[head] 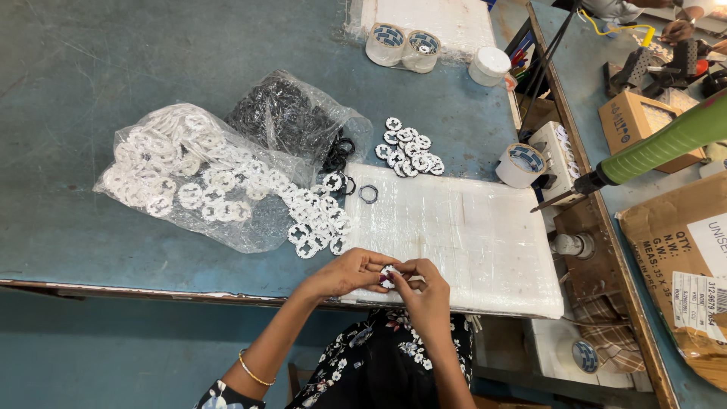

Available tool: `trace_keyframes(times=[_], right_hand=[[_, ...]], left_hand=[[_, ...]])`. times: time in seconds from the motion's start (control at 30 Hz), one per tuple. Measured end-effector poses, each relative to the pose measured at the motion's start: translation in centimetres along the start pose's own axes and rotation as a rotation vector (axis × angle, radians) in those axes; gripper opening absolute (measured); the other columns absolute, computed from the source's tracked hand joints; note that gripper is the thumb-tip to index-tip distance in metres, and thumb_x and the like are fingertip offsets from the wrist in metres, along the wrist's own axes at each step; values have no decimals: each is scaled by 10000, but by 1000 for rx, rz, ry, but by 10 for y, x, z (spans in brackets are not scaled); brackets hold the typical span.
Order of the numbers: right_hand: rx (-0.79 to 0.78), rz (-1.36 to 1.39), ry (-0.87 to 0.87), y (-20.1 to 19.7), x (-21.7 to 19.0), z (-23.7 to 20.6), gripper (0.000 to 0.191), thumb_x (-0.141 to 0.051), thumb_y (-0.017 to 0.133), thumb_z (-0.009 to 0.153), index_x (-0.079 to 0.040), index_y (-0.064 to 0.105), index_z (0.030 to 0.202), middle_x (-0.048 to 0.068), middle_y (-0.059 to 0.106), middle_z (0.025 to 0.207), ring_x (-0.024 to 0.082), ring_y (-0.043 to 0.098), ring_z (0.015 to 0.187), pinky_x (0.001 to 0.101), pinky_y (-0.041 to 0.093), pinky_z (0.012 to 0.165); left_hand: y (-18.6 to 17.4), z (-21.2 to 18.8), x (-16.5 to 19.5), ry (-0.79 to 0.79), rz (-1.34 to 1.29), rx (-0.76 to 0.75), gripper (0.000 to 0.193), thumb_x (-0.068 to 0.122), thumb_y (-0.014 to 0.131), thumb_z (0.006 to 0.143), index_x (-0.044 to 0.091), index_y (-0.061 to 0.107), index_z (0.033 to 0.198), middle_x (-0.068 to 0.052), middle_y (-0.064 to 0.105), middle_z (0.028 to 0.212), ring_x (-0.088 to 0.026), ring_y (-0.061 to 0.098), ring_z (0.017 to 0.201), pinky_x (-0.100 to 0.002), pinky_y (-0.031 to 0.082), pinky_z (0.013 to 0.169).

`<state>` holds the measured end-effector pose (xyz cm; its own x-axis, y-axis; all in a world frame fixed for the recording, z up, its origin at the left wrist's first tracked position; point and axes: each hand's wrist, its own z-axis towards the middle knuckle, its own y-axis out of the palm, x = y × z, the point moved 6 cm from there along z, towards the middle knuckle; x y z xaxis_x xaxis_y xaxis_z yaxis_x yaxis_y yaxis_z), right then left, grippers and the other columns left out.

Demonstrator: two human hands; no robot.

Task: The person repeatedly picks small white and black plastic components from a table and snaps them together by hand. The assembled units are placed on a white foam sheet. The person continues this repetitive assembly cycle throughout the clip.

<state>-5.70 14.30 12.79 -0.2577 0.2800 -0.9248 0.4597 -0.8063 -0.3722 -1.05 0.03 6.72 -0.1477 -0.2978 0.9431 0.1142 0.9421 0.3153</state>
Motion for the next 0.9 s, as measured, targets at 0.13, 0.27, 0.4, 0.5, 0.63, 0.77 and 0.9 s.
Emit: trace_keyframes(times=[0.13,0.27,0.4,0.5,0.63,0.77,0.9], right_hand=[[-108,160,157,1,14,5,168,-28,728,895,19,686,1050,79,701,926,136,694,767,267,555,653],[-180,151,188,2,19,6,167,-15,675,893,-10,699,1059,48,733,956,129,713,767,257,593,692],[-98,77,47,-2,19,8,124,18,664,893,22,698,1012,57,722,961,123,689,809,275,573,722],[-33,219,123,-1,36,19,109,26,642,913,24,680,1015,64,721,936,134,646,782,292,538,722],[-41,430,65,2,48,36,47,20,637,945,24,662,985,62,696,911,125,653,840,287,553,794],[-35,417,43,9,54,44,18,7,624,938,0,624,955,65,701,906,136,690,866,306,586,827],[21,423,15,12,52,45,40,-12,636,952,-7,597,942,80,694,895,156,694,855,325,597,818]], left_hand=[[7,-9,12,33,156,75,614,-8,548,924,32,438,1527,-116,748,1128,-148,730,978,-291,615,919],[14,-23,29,1,424,188,664,40,564,938,126,365,1566,-133,782,1057,-159,753,898,-280,588,819],[19,-27,30,53,396,328,556,28,592,934,114,452,1465,-123,784,1013,-188,712,831,-284,583,778],[15,-17,22,220,115,427,295,32,633,965,8,589,1256,-118,768,997,-125,753,930,-247,634,834],[-1,5,5,238,-2,547,155,-3,696,923,-51,700,1069,-106,760,931,-132,727,848,-265,624,792],[-4,9,8,223,196,677,45,13,647,936,-17,676,952,-64,741,841,-125,722,783,-274,629,717],[4,9,25,255,375,747,34,11,656,927,-14,632,925,-99,727,786,-195,704,724,-324,571,682]])
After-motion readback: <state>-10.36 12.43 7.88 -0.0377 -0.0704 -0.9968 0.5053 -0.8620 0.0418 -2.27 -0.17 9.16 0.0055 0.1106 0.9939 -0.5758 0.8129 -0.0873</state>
